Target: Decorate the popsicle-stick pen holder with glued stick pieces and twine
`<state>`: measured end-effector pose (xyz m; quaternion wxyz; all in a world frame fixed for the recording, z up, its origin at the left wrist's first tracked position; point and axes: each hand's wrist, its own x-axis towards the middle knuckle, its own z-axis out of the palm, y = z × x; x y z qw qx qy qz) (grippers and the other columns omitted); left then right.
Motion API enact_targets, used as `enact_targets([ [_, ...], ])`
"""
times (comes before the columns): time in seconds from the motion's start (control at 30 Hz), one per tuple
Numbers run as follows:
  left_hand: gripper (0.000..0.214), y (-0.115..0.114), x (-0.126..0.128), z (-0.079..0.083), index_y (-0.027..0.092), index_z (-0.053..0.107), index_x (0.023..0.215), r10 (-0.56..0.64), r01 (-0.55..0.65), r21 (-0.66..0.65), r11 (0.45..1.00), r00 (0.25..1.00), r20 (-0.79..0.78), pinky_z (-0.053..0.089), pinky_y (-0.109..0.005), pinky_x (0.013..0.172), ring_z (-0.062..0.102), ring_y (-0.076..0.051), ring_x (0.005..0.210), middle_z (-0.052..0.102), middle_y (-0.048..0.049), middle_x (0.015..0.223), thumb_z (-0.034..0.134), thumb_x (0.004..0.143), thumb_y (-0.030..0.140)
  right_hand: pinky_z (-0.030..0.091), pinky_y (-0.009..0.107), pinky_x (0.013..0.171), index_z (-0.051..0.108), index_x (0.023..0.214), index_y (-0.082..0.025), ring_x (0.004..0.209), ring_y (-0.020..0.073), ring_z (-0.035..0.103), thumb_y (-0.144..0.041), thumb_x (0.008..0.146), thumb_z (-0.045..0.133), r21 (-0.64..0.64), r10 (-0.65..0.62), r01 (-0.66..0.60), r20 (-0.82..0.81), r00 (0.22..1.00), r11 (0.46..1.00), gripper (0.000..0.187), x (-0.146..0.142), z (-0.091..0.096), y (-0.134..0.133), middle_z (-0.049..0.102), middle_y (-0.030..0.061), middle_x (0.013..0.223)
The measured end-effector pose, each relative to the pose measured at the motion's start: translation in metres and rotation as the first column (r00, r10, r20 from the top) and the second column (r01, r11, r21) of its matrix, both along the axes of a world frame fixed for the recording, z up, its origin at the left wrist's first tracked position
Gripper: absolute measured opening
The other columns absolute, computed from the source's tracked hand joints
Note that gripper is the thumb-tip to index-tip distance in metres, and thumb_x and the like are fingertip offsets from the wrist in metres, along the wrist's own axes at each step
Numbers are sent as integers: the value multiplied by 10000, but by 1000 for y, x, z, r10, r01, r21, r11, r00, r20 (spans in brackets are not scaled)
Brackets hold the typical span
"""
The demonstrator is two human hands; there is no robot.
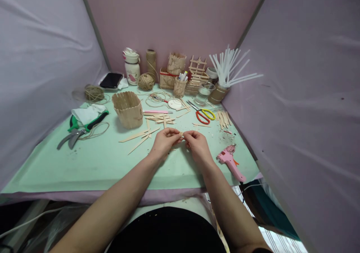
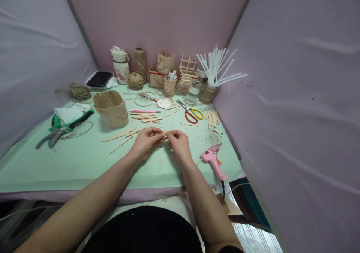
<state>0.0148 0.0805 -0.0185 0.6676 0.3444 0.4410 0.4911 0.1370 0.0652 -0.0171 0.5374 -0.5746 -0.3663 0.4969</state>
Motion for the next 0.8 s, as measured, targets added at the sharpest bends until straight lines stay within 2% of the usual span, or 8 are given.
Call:
enact_targets([
  [0.6, 209, 0, -1, -1, 131, 635, 740, -33, 32, -21, 999, 999, -20, 531, -255, 678, 664, -133, 664, 674, -39, 678, 771, 605, 213, 290, 235, 467, 625, 689, -169, 469, 88, 394, -326, 628, 675, -2, -6, 6, 46, 999, 1000, 176, 1, 3, -3, 544, -44, 555],
  [0.67, 204, 0, -3, 2, 130, 637, 728, -27, 27, -17, 999, 999, -35, 526, -254, 681, 661, -133, 666, 672, -39, 673, 770, 601, 219, 295, 235, 474, 624, 693, -170, 477, 91, 399, -325, 652, 658, -6, -2, 2, 105, 994, 1000, 164, 4, 6, -6, 543, -43, 563],
  [0.73, 205, 2, -5, 5, 130, 637, 720, 2, -2, 2, 1000, 999, -51, 517, -247, 677, 655, -129, 668, 668, -37, 667, 770, 598, 229, 316, 237, 495, 630, 686, -172, 502, 101, 425, -313, 684, 629, -7, 51, -51, 241, 969, 999, 141, 9, 10, -11, 555, -35, 580],
  [0.8, 212, 4, -7, 7, 134, 635, 717, 42, -41, 22, 999, 997, -57, 503, -233, 663, 639, -116, 660, 662, -30, 665, 772, 596, 241, 344, 245, 533, 635, 659, -179, 538, 118, 470, -268, 704, 601, -20, 154, -161, 428, 890, 987, 106, 14, 14, -19, 582, -23, 596],
])
